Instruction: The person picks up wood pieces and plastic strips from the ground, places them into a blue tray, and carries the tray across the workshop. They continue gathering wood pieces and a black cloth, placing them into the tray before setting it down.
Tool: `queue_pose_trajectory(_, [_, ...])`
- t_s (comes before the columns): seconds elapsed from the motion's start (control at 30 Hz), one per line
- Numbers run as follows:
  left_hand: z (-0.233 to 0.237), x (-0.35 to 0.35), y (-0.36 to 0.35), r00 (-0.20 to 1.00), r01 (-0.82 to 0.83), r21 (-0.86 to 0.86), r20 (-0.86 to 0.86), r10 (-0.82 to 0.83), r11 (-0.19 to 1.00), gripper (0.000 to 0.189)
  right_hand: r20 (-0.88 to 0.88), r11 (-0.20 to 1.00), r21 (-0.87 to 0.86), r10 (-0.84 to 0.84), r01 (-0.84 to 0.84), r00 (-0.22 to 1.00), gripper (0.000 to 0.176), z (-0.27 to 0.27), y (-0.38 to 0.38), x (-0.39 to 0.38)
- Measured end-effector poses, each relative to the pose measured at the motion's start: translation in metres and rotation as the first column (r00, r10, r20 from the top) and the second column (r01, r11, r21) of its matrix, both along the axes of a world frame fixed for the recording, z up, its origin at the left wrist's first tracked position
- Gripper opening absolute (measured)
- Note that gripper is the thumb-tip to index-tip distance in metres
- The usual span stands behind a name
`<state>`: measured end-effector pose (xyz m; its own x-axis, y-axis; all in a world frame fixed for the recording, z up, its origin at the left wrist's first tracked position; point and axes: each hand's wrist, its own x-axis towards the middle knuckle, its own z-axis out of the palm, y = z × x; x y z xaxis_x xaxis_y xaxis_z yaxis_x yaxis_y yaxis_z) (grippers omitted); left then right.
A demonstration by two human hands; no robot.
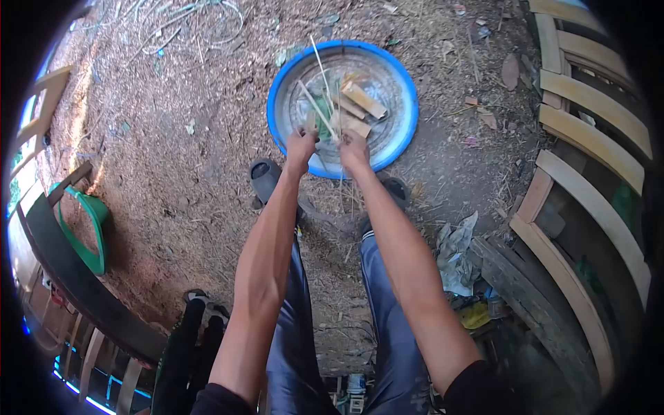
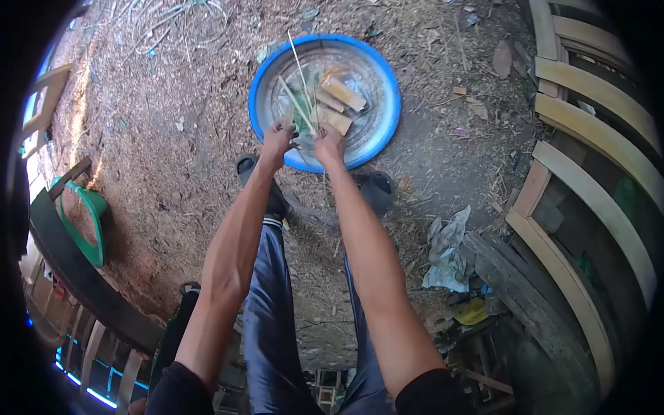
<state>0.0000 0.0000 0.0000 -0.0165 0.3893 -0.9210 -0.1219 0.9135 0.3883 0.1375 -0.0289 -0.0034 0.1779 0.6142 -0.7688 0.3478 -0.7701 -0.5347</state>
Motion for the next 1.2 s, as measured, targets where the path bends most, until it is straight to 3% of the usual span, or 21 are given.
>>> queue_pose_trajectory(0.07, [0.019,0.013,0.002,0.974,0.205,-0.004,-0.098,-0.204,0.979,0.049,0.027,0.992,0.124,-0.029,0.025,0.999,0.034,0.004,-0.003,0.013])
queue_pose_trajectory(0.1, [-0.017,-0.018,-0.013,0.974,0.198,-0.047,-0.103,-0.202,0.979,0.049,0.014,0.996,0.082,-0.022,0.021,1.000,0.034,-0.032,-0.015,-0.021])
queue_pose_trajectory(0.17, [-0.029,-0.014,-0.015,0.900,0.337,0.246,-0.368,-0.234,0.909,0.037,-0.013,0.992,0.126,-0.015,0.017,1.000,0.037,-0.044,-0.010,-0.024])
queue_pose_trajectory(0.23, [-0.024,-0.014,-0.009,0.908,0.344,0.258,-0.335,-0.251,0.903,0.043,0.015,0.983,0.185,0.001,-0.004,1.000,0.041,-0.034,-0.001,-0.029])
queue_pose_trajectory(0.33, [-0.024,-0.014,-0.004,0.849,0.525,0.264,-0.237,-0.473,0.809,0.062,0.037,0.986,0.030,0.161,-0.162,0.986,0.044,-0.015,0.009,-0.031])
queue_pose_trajectory(0.37, [-0.026,-0.013,-0.004,0.852,0.519,0.269,-0.239,-0.466,0.811,0.062,0.044,0.981,0.021,0.191,-0.192,0.981,0.044,-0.010,0.011,-0.032])
queue_pose_trajectory(0.47, [-0.034,-0.005,-0.005,0.978,0.198,0.292,0.000,-0.207,0.936,0.085,0.010,0.969,0.078,0.233,-0.233,0.973,0.044,-0.029,0.005,-0.029])
queue_pose_trajectory(0.57, [-0.030,-0.003,-0.008,0.989,0.142,0.311,-0.079,-0.123,0.940,0.086,-0.059,0.966,0.130,0.231,-0.222,0.971,0.046,-0.017,0.003,-0.022])
queue_pose_trajectory(0.6, [-0.034,-0.005,-0.014,0.990,0.135,0.319,-0.076,-0.117,0.938,0.086,-0.084,0.970,0.128,0.220,-0.208,0.972,0.046,-0.005,0.005,-0.018])
queue_pose_trajectory(0.67, [-0.041,-0.018,-0.027,0.925,0.356,0.389,-0.277,-0.260,0.850,0.082,-0.063,0.967,0.147,0.218,-0.207,0.974,0.048,0.023,0.001,-0.011])
queue_pose_trajectory(0.73, [0.016,-0.027,-0.025,0.923,0.367,0.285,-0.227,-0.310,0.885,0.078,0.038,0.954,0.082,0.287,-0.290,0.957,0.052,0.055,-0.004,0.000])
queue_pose_trajectory(0.77, [0.036,-0.029,-0.029,0.851,0.461,0.144,-0.350,-0.390,0.876,0.073,0.122,0.930,0.003,0.365,-0.368,0.923,0.055,0.067,-0.010,0.009])
queue_pose_trajectory(0.8, [0.028,-0.037,-0.053,0.881,0.424,0.298,-0.356,-0.313,0.855,0.070,0.136,0.925,0.011,0.375,-0.380,0.917,0.053,0.068,-0.026,0.020])
queue_pose_trajectory(0.83, [0.068,-0.045,-0.055,0.942,0.319,0.351,-0.220,-0.253,0.880,0.063,0.120,0.929,-0.113,0.364,-0.351,0.924,0.050,0.105,-0.025,0.021])
queue_pose_trajectory(0.87, [0.067,-0.056,-0.074,0.971,0.239,0.437,-0.129,-0.202,0.867,0.050,0.155,0.905,-0.093,0.425,-0.415,0.892,0.048,0.116,-0.038,0.029])
queue_pose_trajectory(0.9, [0.126,-0.073,-0.068,0.908,0.412,0.249,-0.185,-0.375,0.876,0.040,0.200,0.906,-0.016,0.418,-0.423,0.886,0.047,0.136,-0.055,0.038])
queue_pose_trajectory(0.93, [0.123,-0.086,-0.093,0.892,0.439,0.228,-0.225,-0.392,0.869,0.036,0.176,0.901,0.155,0.378,-0.405,0.909,0.046,0.144,-0.072,0.050])
queue_pose_trajectory(0.97, [0.136,-0.103,-0.115,0.926,0.370,0.299,-0.202,-0.320,0.880,0.037,0.182,0.920,-0.032,0.390,-0.391,0.903,0.045,0.196,-0.061,0.042])
queue_pose_trajectory(1.0, [0.171,-0.124,-0.118,0.867,0.489,0.206,-0.223,-0.446,0.848,0.043,0.210,0.862,0.114,0.465,-0.494,0.860,0.044,0.207,-0.072,0.053])
queue_pose_trajectory(1.07, [0.227,-0.158,-0.141,0.840,0.479,0.188,-0.380,-0.386,0.857,0.040,0.168,0.867,0.005,0.491,-0.499,0.855,0.033,0.276,-0.064,0.052])
queue_pose_trajectory(1.2, [0.348,-0.233,-0.161,0.947,0.191,0.048,-0.272,-0.171,0.980,0.038,0.197,0.901,0.029,0.420,-0.433,0.886,0.025,0.314,-0.073,0.060])
